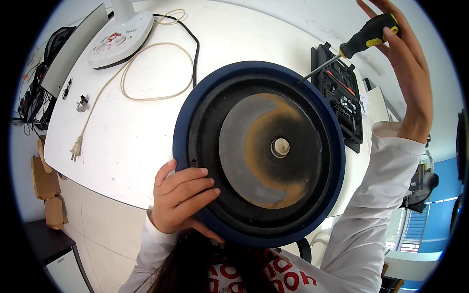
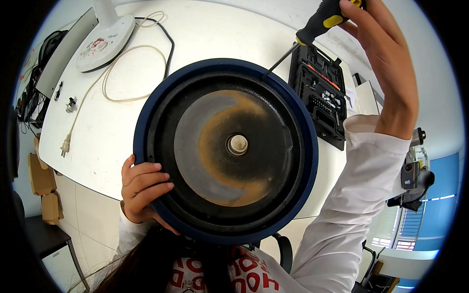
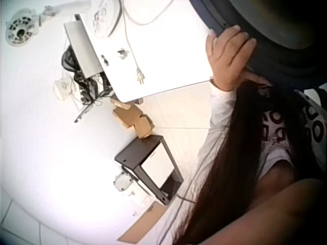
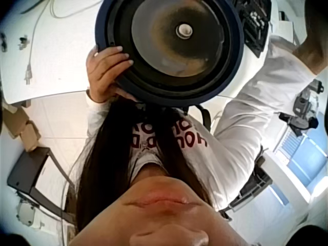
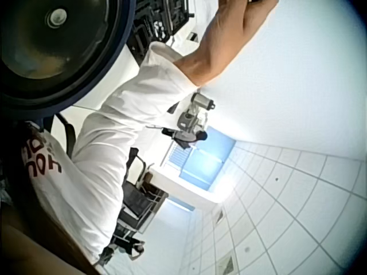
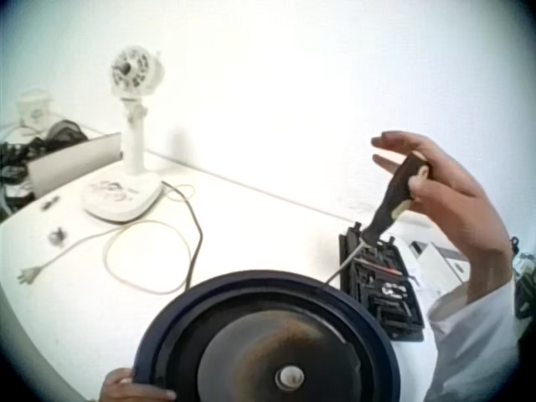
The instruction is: The person holds a speaker and uses a screwdriver to pry and adjust the rubber surround along the rim. They rotate the speaker to access different sections and continue working on the edge. The person then sets the speaker aside and briefly uses the screwdriver on a white desk fan.
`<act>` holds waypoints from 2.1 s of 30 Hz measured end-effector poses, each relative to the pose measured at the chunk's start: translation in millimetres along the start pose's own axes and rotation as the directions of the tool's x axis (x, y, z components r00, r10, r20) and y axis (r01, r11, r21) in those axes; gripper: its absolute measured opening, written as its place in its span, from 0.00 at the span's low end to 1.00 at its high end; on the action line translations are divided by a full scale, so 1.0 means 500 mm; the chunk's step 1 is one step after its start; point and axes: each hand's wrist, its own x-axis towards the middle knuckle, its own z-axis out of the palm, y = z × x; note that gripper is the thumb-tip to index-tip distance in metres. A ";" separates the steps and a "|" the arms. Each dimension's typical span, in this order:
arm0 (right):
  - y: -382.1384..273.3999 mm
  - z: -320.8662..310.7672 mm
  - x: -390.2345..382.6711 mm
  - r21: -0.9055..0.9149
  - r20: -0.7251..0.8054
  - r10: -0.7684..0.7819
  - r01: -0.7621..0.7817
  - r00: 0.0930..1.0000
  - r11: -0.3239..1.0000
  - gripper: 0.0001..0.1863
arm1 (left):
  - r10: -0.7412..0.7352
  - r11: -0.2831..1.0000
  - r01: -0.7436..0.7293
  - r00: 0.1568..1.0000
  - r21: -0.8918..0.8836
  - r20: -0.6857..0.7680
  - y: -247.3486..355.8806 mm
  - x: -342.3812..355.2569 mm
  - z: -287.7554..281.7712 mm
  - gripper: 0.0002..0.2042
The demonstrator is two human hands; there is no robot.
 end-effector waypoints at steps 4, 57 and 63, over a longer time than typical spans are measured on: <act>0.060 -0.126 0.038 -0.099 0.252 -0.174 0.204 0.952 0.974 0.19 | 0.034 0.998 -0.034 0.999 -0.045 -0.008 -0.001 0.015 0.012 0.38; 0.086 -0.064 0.044 -0.585 -0.083 0.050 -0.089 0.995 0.806 0.16 | 0.021 1.000 -0.020 1.000 -0.022 0.012 0.002 0.014 0.003 0.38; -0.016 -0.028 -0.004 -0.304 0.139 -0.185 0.220 0.973 0.927 0.23 | 0.009 1.000 -0.009 1.000 -0.023 -0.001 0.000 0.009 0.005 0.37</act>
